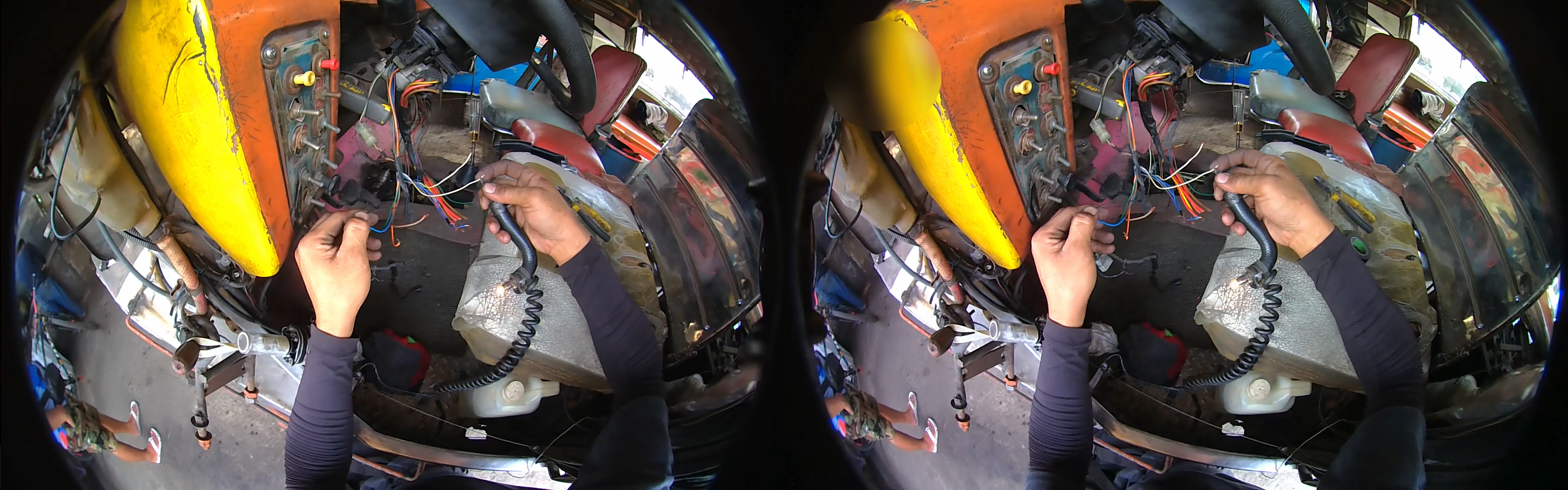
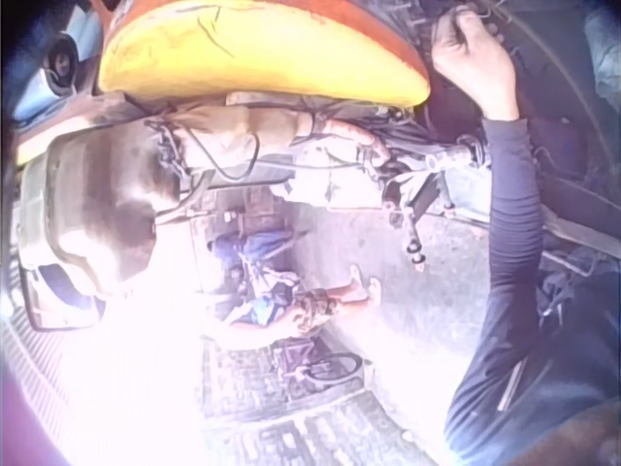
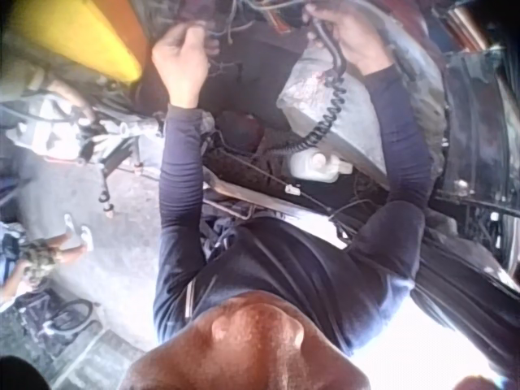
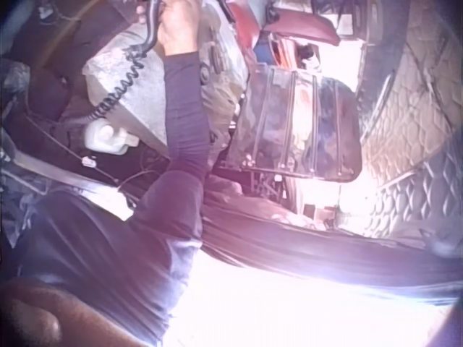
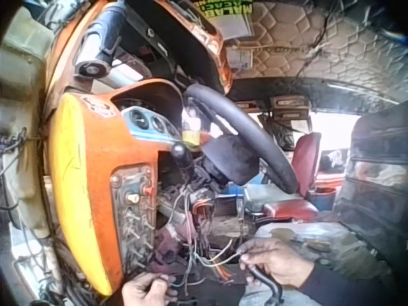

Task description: The person works on a vehicle's exposed wiring harness, separating and joining individual wires by hand. They repeatedly test connections using a handheld probe, creating small sparks at contact points to check continuity.

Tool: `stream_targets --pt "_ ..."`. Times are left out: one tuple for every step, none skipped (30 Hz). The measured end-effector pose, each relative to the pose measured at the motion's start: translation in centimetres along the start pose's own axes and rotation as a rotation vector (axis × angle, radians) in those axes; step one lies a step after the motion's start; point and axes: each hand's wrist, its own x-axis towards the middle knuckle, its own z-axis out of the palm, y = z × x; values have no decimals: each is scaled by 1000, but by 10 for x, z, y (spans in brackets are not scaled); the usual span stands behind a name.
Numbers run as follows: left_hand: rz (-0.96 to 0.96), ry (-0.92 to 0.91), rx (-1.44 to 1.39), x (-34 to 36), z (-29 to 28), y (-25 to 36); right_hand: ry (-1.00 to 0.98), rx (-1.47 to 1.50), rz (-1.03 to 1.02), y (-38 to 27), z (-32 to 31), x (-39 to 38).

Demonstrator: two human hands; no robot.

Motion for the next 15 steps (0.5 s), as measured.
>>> stream_targets --pt "-1 -3 1 0 0 0 11 3 -5 0 0 -1" --pt "-1 -7 1 1 0 0 23 6 -10 0 -1 -2" --pt "-1 -11 1 1 0 0 35 9 -15 0 -1 -4" --pt "-7 2 -7 2 -2 0 43 -24 -5 0 0 -8" --pt "-13 14 -16 2 -4 0 51 -57 6 -1 3 -15" --pt "-19 26 -24 3 -5 0 59 -90 16 0 5 -20" --pt "-23 25 -29 3 -4 0 19 -125 53 4 5 -25" --pt "-27 24 -34 3 -3 0 -21 -160 90 8 4 -29" --pt "-31 24 -39 3 -3 1 -61 -195 127 12 4 -32" --pt "-35 23 -40 3 -2 1 -96 -218 144 11 10 -35" --pt "-39 23 -41 3 -2 2 -92 -245 128 10 16 -37" --pt "-43 23 -42 3 -2 2 -88 -273 111 9 21 -38" --pt "-40 25 -47 3 -3 1 -89 -300 94 9 26 -38" --pt "-37 27 -52 4 -3 0 -96 -330 80 8 30 -38" --pt "-34 28 -57 3 -4 0 -98 -331 75 8 33 -38"
